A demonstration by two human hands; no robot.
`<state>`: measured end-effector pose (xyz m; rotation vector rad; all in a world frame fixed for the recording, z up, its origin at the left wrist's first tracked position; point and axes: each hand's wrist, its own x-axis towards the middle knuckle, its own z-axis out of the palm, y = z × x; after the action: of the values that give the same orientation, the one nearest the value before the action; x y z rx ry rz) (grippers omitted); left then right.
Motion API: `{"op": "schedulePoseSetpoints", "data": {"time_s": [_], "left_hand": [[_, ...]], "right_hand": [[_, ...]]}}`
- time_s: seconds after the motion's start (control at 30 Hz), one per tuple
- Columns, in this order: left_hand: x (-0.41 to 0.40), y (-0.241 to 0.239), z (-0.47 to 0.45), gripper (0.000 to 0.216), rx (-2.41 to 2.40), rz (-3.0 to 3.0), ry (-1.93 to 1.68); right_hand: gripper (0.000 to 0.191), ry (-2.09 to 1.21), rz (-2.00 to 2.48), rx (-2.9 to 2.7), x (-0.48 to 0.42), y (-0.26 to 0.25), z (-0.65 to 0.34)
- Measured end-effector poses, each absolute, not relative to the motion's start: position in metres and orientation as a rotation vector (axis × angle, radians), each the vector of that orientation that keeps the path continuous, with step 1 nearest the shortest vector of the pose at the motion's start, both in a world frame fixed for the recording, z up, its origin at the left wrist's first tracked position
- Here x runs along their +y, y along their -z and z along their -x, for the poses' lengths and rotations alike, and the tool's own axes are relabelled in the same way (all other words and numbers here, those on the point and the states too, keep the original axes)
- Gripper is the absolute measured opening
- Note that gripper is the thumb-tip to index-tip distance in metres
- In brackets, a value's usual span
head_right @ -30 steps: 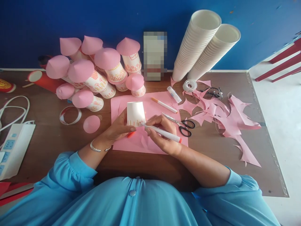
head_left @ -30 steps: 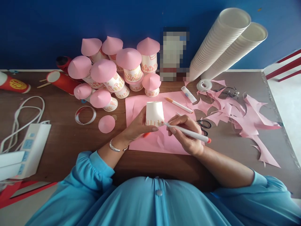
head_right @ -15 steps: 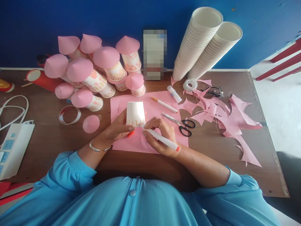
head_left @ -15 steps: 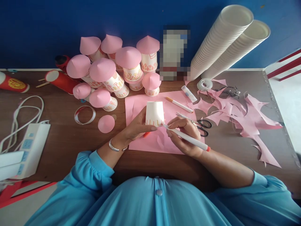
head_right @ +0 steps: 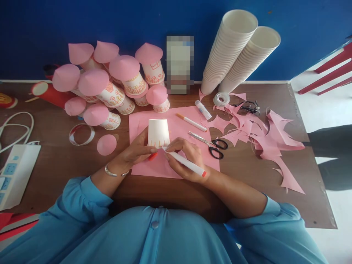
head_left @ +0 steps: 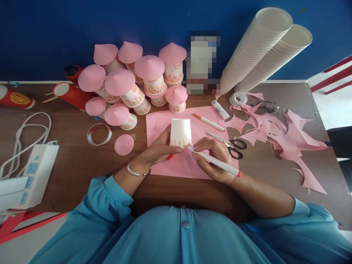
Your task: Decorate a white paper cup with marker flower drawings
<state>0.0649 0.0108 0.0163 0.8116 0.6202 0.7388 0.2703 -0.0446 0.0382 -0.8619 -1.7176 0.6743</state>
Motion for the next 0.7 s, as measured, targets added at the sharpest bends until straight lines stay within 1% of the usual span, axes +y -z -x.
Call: {"op": "schedulePoseSetpoints", "data": {"time_s": [0.13, 0.3, 0.7], "left_hand": [[0.0093, -0.0194, -0.0650, 0.062, 0.645, -0.825, -0.739], [0.0083, -0.0203, -0.0634, 0.070, 0.675, -0.844, -0.680], [0.0086, -0.0195, -0.0630, 0.084, 0.657, -0.872, -0.640]], "right_hand": [[0.012, -0.686, 0.856, -1.709, -0.0448, -0.0376, -0.2700], [0.016, -0.689, 0.843, -1.713, -0.0436, -0.0389, -0.2696], [0.015, -0.680, 0.853, -1.710, -0.0439, -0.0398, -0.2692]]}}
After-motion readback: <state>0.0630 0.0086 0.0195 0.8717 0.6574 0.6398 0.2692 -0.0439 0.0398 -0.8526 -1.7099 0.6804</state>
